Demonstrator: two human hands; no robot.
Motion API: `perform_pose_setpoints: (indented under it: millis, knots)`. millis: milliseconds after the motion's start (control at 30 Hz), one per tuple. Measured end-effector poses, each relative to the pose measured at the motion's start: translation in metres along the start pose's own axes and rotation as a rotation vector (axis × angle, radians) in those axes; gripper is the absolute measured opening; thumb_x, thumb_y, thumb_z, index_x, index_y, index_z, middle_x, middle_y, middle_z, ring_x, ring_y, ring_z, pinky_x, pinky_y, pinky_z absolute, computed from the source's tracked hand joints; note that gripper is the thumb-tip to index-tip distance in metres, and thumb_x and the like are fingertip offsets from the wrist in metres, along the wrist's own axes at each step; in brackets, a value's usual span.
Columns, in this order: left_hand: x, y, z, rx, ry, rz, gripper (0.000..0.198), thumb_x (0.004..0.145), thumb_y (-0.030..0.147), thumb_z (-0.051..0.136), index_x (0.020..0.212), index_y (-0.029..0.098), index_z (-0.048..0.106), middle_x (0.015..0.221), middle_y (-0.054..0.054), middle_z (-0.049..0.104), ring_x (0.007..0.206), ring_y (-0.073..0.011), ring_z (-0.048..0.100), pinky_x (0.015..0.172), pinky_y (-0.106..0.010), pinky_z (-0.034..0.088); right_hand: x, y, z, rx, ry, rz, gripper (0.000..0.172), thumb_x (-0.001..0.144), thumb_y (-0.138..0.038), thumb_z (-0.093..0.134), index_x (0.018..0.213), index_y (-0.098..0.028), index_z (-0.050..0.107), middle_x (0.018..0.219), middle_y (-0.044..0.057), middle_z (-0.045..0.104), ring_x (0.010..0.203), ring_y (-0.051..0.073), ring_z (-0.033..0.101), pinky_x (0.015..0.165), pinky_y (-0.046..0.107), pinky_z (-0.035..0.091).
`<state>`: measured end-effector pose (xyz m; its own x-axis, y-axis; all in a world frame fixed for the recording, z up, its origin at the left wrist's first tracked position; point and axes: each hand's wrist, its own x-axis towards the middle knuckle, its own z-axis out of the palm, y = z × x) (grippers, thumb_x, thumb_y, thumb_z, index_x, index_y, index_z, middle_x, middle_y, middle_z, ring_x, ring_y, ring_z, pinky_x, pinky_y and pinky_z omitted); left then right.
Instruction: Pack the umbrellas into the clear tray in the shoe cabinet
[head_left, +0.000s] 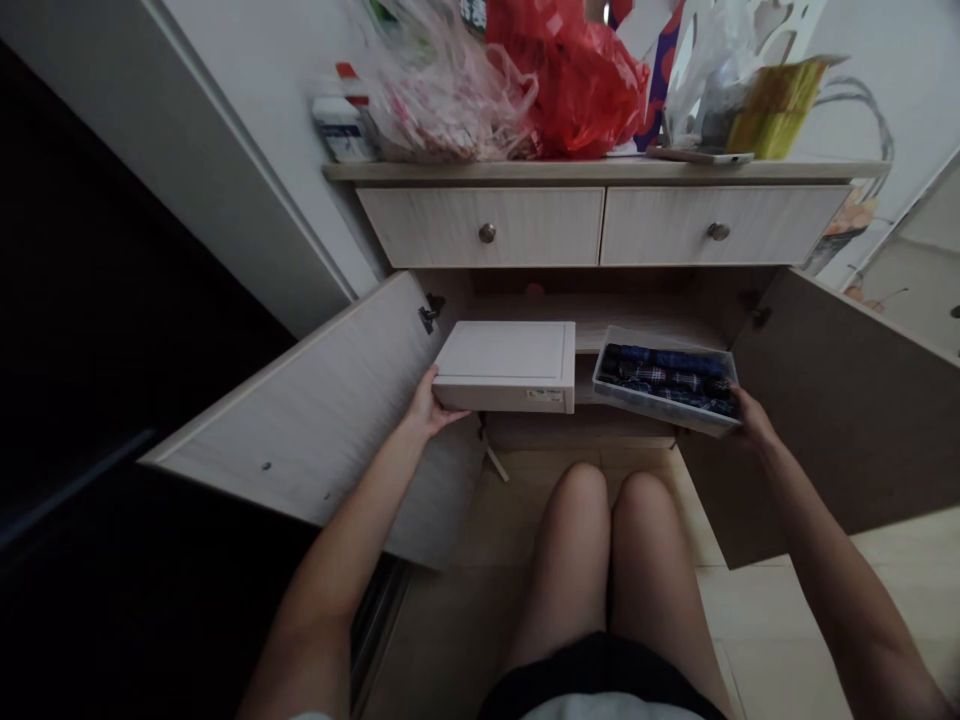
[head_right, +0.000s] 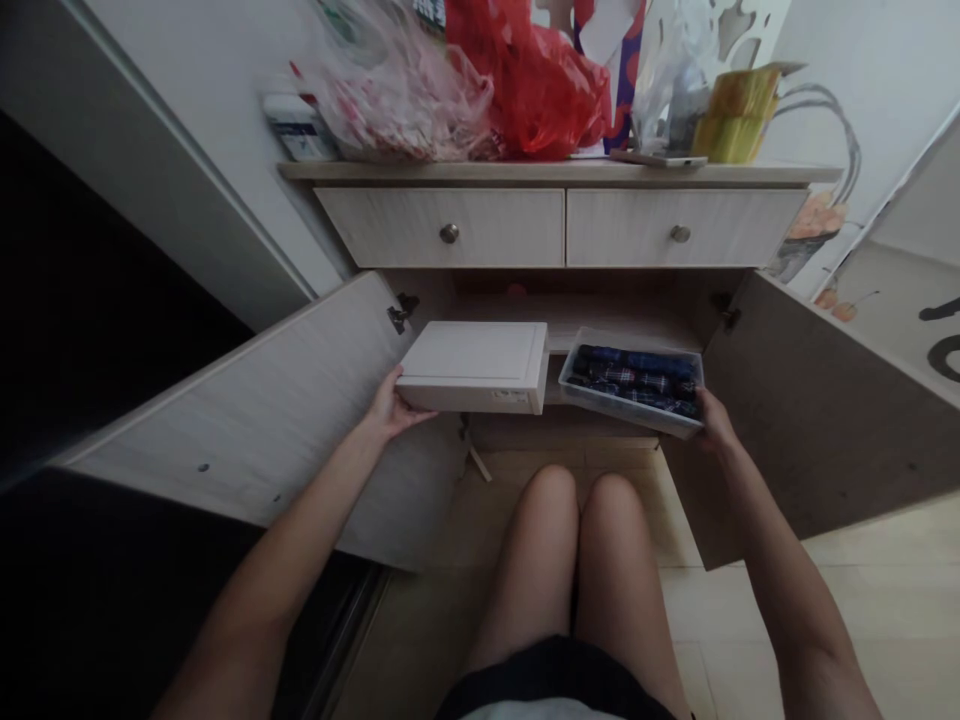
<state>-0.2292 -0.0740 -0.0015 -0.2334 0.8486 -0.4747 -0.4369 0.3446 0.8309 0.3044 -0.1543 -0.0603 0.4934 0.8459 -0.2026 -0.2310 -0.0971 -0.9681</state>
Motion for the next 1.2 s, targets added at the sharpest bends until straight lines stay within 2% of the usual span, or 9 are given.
perform_pose_setpoints:
  millis: [233, 400, 633, 833, 1033, 1200]
  knots:
    - [-0.002, -0.008, 0.013, 0.018, 0.007, 0.0, 0.052, 0.088, 0.051, 0.055, 0.134, 0.025, 0.054, 0.122, -0.013, 0.061, 0.115, -0.0309, 0.061, 0.094, -0.052, 0.054, 0.001, -0.014, 0.029, 0.063, -0.038, 0.053, 0.035, 0.086, -0.031, 0.054, 0.119, -0.025, 0.066, 0.095, 0.003, 0.075, 0.072, 0.019, 0.071, 0.055, 0.026, 0.056]
    - [-0.002, -0.011, 0.012, 0.065, 0.007, 0.024, 0.053, 0.089, 0.051, 0.054, 0.136, 0.026, 0.052, 0.128, -0.014, 0.06, 0.119, -0.0313, 0.059, 0.096, -0.052, 0.053, 0.0, -0.013, 0.035, 0.018, -0.072, 0.088, 0.032, 0.087, -0.032, 0.055, 0.115, -0.022, 0.068, 0.088, 0.005, 0.075, 0.063, 0.019, 0.068, 0.047, 0.024, 0.052]
    - [0.002, -0.026, 0.016, 0.073, -0.004, 0.006, 0.055, 0.088, 0.053, 0.053, 0.136, 0.027, 0.051, 0.133, -0.013, 0.058, 0.12, -0.0323, 0.058, 0.096, -0.055, 0.052, 0.007, -0.007, 0.044, 0.04, -0.11, 0.135, 0.036, 0.088, -0.035, 0.055, 0.12, -0.021, 0.065, 0.082, 0.005, 0.075, 0.061, 0.02, 0.069, 0.044, 0.025, 0.05]
    - [0.006, -0.043, 0.035, 0.047, -0.045, -0.013, 0.059, 0.085, 0.056, 0.056, 0.136, 0.029, 0.05, 0.136, -0.013, 0.057, 0.122, -0.0334, 0.057, 0.095, -0.055, 0.052, 0.009, -0.006, 0.065, 0.067, -0.19, 0.125, 0.034, 0.089, -0.039, 0.056, 0.116, -0.022, 0.065, 0.085, 0.003, 0.075, 0.065, 0.02, 0.07, 0.053, 0.028, 0.056]
    - [0.003, -0.058, 0.059, 0.066, -0.078, -0.021, 0.062, 0.084, 0.058, 0.057, 0.138, 0.029, 0.048, 0.137, -0.013, 0.056, 0.123, -0.0336, 0.056, 0.096, -0.056, 0.051, 0.009, -0.007, 0.094, 0.084, -0.206, 0.142, 0.026, 0.091, -0.03, 0.051, 0.108, -0.018, 0.067, 0.082, 0.004, 0.075, 0.066, 0.019, 0.07, 0.057, 0.027, 0.056]
    - [0.004, -0.069, 0.072, 0.065, -0.085, -0.017, 0.071, 0.08, 0.063, 0.062, 0.141, 0.029, 0.047, 0.137, -0.014, 0.056, 0.123, -0.0356, 0.056, 0.093, -0.055, 0.053, 0.012, -0.001, 0.11, 0.075, -0.261, 0.074, 0.025, 0.09, -0.035, 0.053, 0.103, -0.019, 0.068, 0.088, 0.004, 0.075, 0.073, 0.019, 0.071, 0.068, 0.029, 0.058]
